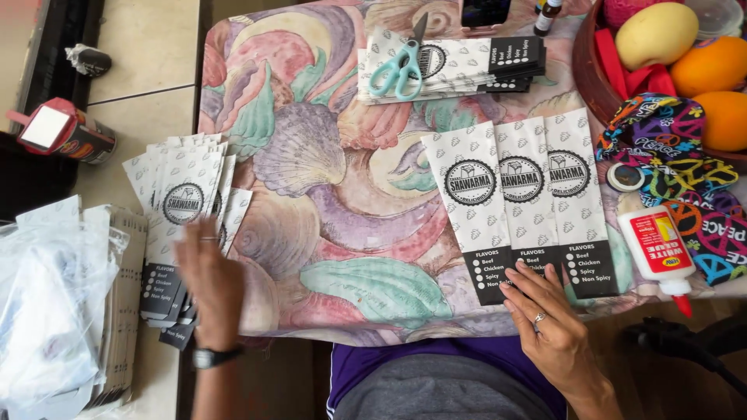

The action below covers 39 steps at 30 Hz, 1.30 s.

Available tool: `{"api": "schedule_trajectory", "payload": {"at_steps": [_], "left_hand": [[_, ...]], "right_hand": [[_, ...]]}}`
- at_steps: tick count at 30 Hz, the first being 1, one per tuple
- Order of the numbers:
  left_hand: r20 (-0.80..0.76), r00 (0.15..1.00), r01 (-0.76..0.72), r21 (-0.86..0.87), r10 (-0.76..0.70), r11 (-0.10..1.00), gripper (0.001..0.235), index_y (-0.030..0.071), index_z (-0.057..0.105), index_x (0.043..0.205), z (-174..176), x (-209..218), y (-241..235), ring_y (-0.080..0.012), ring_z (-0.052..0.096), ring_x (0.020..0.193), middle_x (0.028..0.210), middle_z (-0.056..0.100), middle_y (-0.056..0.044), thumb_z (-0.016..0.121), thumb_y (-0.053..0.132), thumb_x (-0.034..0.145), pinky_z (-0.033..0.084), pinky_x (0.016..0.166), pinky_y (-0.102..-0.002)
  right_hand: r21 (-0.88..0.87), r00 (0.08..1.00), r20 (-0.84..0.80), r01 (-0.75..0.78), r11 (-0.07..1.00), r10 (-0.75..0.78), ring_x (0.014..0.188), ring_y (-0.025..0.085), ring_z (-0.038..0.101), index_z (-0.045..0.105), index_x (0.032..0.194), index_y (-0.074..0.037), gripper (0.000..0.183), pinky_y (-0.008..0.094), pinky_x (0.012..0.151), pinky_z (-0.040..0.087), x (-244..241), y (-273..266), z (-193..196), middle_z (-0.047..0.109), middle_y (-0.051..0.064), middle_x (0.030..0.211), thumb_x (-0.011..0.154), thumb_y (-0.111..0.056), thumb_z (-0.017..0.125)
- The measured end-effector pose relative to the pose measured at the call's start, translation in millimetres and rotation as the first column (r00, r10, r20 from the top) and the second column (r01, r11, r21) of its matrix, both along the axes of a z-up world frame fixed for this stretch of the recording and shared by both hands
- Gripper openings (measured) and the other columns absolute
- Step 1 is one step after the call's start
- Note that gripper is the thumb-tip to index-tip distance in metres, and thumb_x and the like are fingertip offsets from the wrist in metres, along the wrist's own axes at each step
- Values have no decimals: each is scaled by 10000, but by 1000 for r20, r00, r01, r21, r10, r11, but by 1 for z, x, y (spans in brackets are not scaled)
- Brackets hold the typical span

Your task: Applying glue to the edges of paper food wraps and folding them to form sleeves.

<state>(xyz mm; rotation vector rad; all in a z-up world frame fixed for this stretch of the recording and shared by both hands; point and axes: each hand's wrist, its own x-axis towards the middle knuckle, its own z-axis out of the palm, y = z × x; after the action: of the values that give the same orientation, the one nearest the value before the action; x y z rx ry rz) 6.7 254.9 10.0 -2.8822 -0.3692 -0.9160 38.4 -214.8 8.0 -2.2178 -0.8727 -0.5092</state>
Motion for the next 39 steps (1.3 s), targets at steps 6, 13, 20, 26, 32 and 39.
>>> {"api": "schedule_trajectory", "payload": {"at_steps": [6, 13, 20, 26, 32, 39], "left_hand": [[-378, 922, -185, -240, 84, 953, 834, -59, 365, 1585, -36, -29, 96, -499, 255, 1519, 1631, 346, -316, 328, -216, 768, 118, 1224, -644], [-568, 803, -417, -319, 180, 851, 599, 236, 75, 1650, -12, -1, -39, -396, -36, 1560, 1728, 21, -99, 182, 364, 1074, -13, 1195, -710], [-445, 893, -192, -518, -70, 834, 759, 265, -160, 1610, -10, 27, -187, -295, -351, 1479, 1631, -357, -18, 128, 679, 1044, -209, 1155, -700], [-212, 948, -123, -932, -238, 340, 759, 195, 247, 1632, 16, 40, -228, -342, -278, 1544, 1720, -133, -123, 302, 589, 985, -265, 1119, -667], [-164, 915, -20, -931, -370, 363, 698, 88, 228, 1612, 12, 12, -201, -305, -49, 1580, 1708, 94, -133, 264, 462, 1023, -97, 1207, -547], [-152, 900, 337, -350, -408, 874, 478, 251, 572, 1476, -15, -5, -161, -368, 404, 1494, 1594, 479, -99, 614, 316, 1004, 328, 1097, -487]], "right_hand": [[-18, 1000, -20, -15, 1000, 15, 1296, 331, 647, 693, 1222, 0, 298, 552, 1237, 433, -1, -2, 3, 677, 162, 1329, 925, 7, 679], [-65, 999, -41, -38, 997, 35, 1298, 335, 644, 697, 1206, 19, 299, 520, 1226, 466, 1, -3, 3, 689, 175, 1305, 907, 6, 695], [-62, 1000, 18, -5, 998, 6, 1300, 386, 631, 717, 1163, 26, 276, 510, 1200, 488, 3, 12, 4, 688, 210, 1290, 887, 33, 723], [-68, 964, -34, -266, 962, 264, 1347, 370, 565, 654, 1248, 40, 371, 537, 1210, 425, -9, 71, 13, 615, 224, 1393, 883, 14, 711], [-171, 908, -175, -409, 896, 381, 1475, 340, 426, 544, 1430, -1, 567, 542, 1247, 292, -12, 94, 10, 535, 157, 1520, 921, -164, 733], [-215, 936, -175, -339, 916, 305, 1489, 325, 425, 551, 1431, -37, 560, 528, 1261, 295, -5, 65, 12, 536, 109, 1533, 901, -111, 717]]}}
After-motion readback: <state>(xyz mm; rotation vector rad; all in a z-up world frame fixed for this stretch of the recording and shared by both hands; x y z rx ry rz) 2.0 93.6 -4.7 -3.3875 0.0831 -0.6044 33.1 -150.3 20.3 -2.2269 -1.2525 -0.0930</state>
